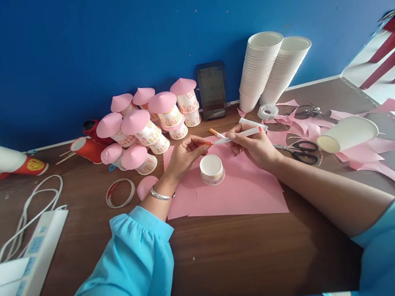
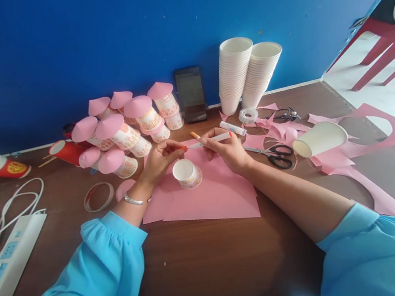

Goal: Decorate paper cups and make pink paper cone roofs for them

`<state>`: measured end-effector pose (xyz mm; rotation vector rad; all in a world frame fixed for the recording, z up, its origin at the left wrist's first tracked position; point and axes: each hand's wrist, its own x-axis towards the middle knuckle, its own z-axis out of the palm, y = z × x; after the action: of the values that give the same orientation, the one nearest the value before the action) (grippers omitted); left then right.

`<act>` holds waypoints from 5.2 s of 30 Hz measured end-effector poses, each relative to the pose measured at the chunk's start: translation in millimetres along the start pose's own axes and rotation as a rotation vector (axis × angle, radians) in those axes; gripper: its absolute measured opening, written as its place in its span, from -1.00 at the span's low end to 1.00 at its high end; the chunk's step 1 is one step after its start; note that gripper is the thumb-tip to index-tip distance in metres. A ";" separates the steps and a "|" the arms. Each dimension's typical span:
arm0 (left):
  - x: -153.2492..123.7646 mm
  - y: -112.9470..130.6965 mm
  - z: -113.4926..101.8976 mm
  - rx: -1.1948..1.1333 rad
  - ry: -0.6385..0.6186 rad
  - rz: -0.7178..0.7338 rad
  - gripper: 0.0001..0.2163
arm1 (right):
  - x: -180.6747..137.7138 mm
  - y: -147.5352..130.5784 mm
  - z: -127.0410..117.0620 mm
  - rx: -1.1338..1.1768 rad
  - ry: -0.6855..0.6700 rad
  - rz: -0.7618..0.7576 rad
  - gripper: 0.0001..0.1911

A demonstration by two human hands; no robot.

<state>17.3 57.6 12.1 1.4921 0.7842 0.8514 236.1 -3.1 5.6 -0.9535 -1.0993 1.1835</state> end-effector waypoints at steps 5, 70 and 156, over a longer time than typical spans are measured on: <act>-0.6 1.4 -0.8 0.004 0.030 0.003 -0.69 | -0.7 -2.2 1.2 -0.003 0.026 0.021 -0.61; -142.6 9.6 -92.3 1.394 0.171 0.086 -0.59 | 3.9 12.3 -27.3 -1.746 -0.011 -0.370 -0.72; -105.6 60.4 -33.3 0.520 -0.023 -0.194 -0.66 | -7.1 28.1 8.6 -0.975 -0.182 -0.339 -0.44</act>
<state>-64.8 -21.5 66.0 1.8337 1.1727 0.5011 221.4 -6.0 -20.6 -1.3120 -1.9655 0.4133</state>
